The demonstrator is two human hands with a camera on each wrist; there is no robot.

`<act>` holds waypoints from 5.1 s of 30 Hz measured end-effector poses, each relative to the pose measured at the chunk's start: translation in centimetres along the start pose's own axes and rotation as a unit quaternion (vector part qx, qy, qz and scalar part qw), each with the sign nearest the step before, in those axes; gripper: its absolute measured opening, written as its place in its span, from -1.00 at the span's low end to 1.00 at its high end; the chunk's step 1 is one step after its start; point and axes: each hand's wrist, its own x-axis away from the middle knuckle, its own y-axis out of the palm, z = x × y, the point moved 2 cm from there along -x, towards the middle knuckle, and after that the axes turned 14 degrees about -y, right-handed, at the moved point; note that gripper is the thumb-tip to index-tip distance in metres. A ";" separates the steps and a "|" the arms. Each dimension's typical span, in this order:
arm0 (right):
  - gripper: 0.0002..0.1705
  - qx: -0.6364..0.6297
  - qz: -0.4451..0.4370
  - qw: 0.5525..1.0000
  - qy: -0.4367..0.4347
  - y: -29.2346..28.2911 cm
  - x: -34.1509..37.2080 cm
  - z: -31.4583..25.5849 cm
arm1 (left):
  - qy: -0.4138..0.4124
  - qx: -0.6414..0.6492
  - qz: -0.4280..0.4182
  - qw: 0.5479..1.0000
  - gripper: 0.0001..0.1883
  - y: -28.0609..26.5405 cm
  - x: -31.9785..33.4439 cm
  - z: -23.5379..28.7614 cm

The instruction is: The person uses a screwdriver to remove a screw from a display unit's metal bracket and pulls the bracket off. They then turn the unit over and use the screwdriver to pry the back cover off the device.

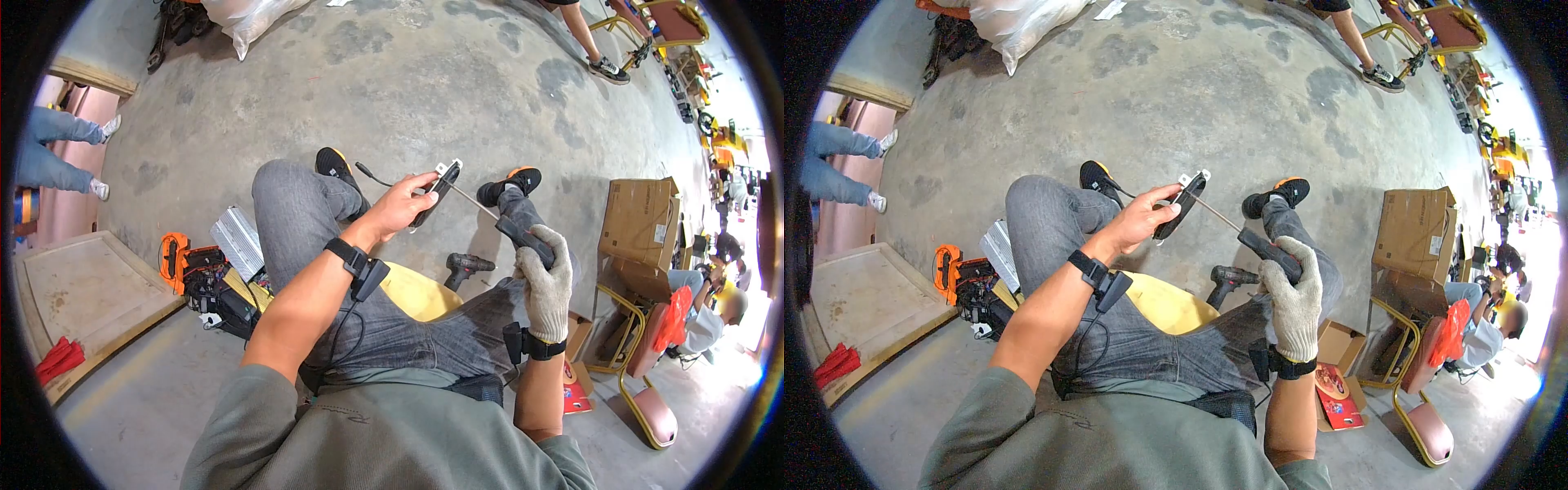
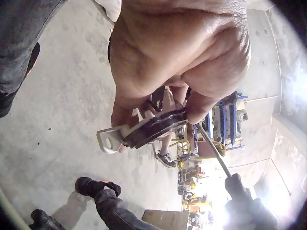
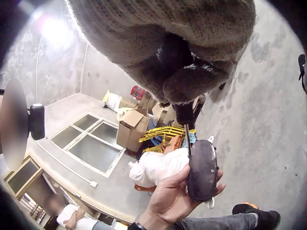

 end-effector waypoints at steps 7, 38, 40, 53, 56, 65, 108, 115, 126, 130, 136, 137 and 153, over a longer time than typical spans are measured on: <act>-0.58 -0.014 0.005 1.000 -0.010 0.0 0.0 0.2 | 0.005 0.014 -0.004 1.000 -0.47 0.0 0.0 -0.1; -0.42 0.057 0.021 0.998 -0.034 0.2 0.1 4.0 | -0.017 -0.066 0.036 0.997 -0.43 -0.1 0.4 0.5; -0.37 -0.031 0.011 0.993 0.109 -0.1 -0.3 3.9 | -0.021 -0.079 0.042 0.996 -0.43 0.0 0.3 0.4; -0.33 0.005 0.014 1.000 -0.028 0.7 0.0 5.2 | 0.010 -0.097 0.073 0.993 -0.47 -0.3 0.2 0.1; -0.31 -0.004 0.005 1.000 0.006 0.8 0.2 4.2 | 0.011 -0.112 0.078 0.991 -0.46 -0.3 0.1 0.1; -0.36 0.040 0.020 0.999 -0.017 1.2 0.4 4.2 | 0.017 -0.119 0.080 0.989 -0.47 -0.4 0.2 0.0; -0.26 0.021 0.027 0.997 0.064 1.5 0.6 3.1 | 0.024 -0.125 0.092 0.988 -0.48 -0.1 0.2 0.0; -0.38 0.040 0.025 0.999 0.014 2.1 1.1 3.5 | 0.014 -0.133 0.097 0.986 -0.46 -0.1 0.6 0.5; -0.40 0.009 0.024 1.000 0.004 1.7 1.0 5.1 | 0.021 -0.141 0.100 0.985 -0.47 0.0 0.7 0.7; -0.29 -0.110 0.033 0.989 0.097 0.7 0.3 6.1 | 0.033 -0.158 0.098 0.982 -0.47 0.0 0.5 0.4; -0.38 0.006 0.024 1.000 -0.005 1.4 0.8 6.0 | 0.020 -0.146 0.100 0.984 -0.46 -0.1 0.6 0.4; -0.38 0.005 0.023 1.000 0.014 1.3 0.8 5.9 | 0.026 -0.147 0.101 0.984 -0.46 -0.1 0.5 0.4; -0.34 -0.076 0.006 0.992 0.096 1.2 0.8 4.1 | 0.027 -0.143 0.097 0.985 -0.46 -0.1 0.3 0.1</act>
